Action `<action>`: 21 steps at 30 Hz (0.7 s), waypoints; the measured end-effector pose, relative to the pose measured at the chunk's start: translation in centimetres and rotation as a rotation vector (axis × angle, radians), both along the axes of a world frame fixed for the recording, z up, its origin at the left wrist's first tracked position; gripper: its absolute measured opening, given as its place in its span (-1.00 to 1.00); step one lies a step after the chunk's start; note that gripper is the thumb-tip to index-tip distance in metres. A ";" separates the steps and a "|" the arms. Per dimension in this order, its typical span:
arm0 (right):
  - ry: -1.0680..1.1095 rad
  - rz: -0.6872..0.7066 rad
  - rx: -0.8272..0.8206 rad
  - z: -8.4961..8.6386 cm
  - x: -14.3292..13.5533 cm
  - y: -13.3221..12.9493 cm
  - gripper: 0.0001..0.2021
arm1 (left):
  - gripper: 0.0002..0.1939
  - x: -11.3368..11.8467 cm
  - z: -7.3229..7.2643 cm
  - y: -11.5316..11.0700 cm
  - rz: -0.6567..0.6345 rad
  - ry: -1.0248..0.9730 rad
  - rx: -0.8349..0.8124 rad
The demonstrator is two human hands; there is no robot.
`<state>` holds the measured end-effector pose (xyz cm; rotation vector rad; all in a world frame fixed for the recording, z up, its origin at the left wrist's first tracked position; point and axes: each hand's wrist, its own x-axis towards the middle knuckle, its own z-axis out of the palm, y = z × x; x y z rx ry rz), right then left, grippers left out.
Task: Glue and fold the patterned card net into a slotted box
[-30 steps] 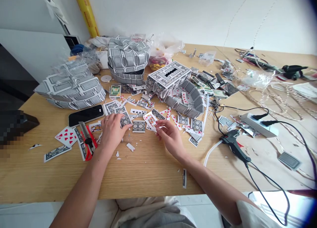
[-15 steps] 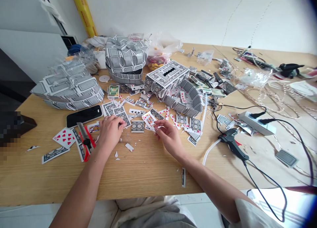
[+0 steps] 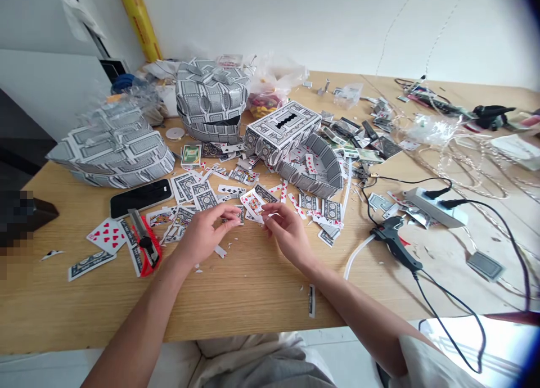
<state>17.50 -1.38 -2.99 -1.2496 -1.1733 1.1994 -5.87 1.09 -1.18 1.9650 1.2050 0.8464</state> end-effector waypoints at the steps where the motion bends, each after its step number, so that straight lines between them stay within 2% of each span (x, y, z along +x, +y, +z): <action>1: 0.003 -0.001 0.002 0.0 0.0 0.0 -0.74 | -0.79 -0.2 0.0 0.1 0.049 0.002 0.020; 5: 0.001 0.010 0.001 -0.1 0.0 -0.1 -0.75 | -0.72 -1.8 -0.4 1.1 0.242 0.100 0.157; 9: -0.006 0.025 0.003 -0.3 0.1 -0.1 -0.75 | -0.72 -2.9 -1.7 2.0 0.396 0.341 0.301; 14: -0.010 0.040 0.008 -0.6 0.2 -0.2 -0.75 | -0.43 -3.1 -3.0 2.2 0.449 0.616 0.184; 21: -0.005 0.034 0.006 -0.2 0.0 -0.1 -0.73 | -0.52 -3.1 -3.1 2.1 0.461 0.576 0.189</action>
